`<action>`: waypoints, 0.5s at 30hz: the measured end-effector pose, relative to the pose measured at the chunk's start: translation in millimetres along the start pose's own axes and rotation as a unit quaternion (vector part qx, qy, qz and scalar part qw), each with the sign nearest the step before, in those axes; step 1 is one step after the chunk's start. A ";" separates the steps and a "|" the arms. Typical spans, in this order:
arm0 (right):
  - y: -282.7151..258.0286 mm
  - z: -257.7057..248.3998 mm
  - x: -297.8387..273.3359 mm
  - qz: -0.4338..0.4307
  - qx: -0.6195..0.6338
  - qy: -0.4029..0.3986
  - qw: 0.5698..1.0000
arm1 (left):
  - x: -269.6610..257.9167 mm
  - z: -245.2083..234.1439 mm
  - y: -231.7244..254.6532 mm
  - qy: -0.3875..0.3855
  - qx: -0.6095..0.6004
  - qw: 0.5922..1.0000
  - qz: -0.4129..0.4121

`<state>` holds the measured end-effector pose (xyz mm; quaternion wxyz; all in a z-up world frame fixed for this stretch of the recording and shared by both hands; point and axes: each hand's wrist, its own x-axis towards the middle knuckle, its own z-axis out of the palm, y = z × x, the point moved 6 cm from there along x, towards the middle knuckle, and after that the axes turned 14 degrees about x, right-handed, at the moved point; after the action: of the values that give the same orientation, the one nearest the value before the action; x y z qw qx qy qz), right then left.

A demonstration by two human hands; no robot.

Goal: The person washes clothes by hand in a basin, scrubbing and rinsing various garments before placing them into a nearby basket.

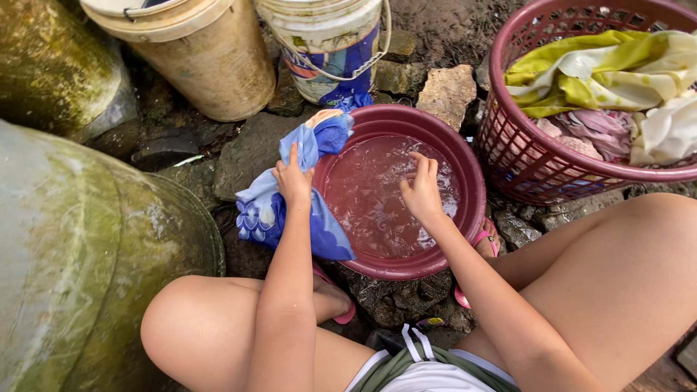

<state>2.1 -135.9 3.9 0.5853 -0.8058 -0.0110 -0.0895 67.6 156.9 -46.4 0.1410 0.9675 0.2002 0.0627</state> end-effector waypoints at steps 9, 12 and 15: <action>1.6 29.1 -2.1 0.269 0.325 -0.091 0.902 | -13.0 -80.1 36.7 0.252 -0.365 0.895 0.048; -7.0 43.7 -17.8 0.341 0.460 -0.239 0.784 | -45.1 -88.1 88.7 0.157 -0.489 0.856 0.054; -8.4 45.7 -22.2 0.249 0.555 -0.290 0.739 | -78.9 -81.4 131.0 0.046 -0.586 0.806 0.062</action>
<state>-14.7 -88.1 -5.3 0.8985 -0.2996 -0.0266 0.3197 29.6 29.8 65.0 0.6677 0.7072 0.0712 0.2214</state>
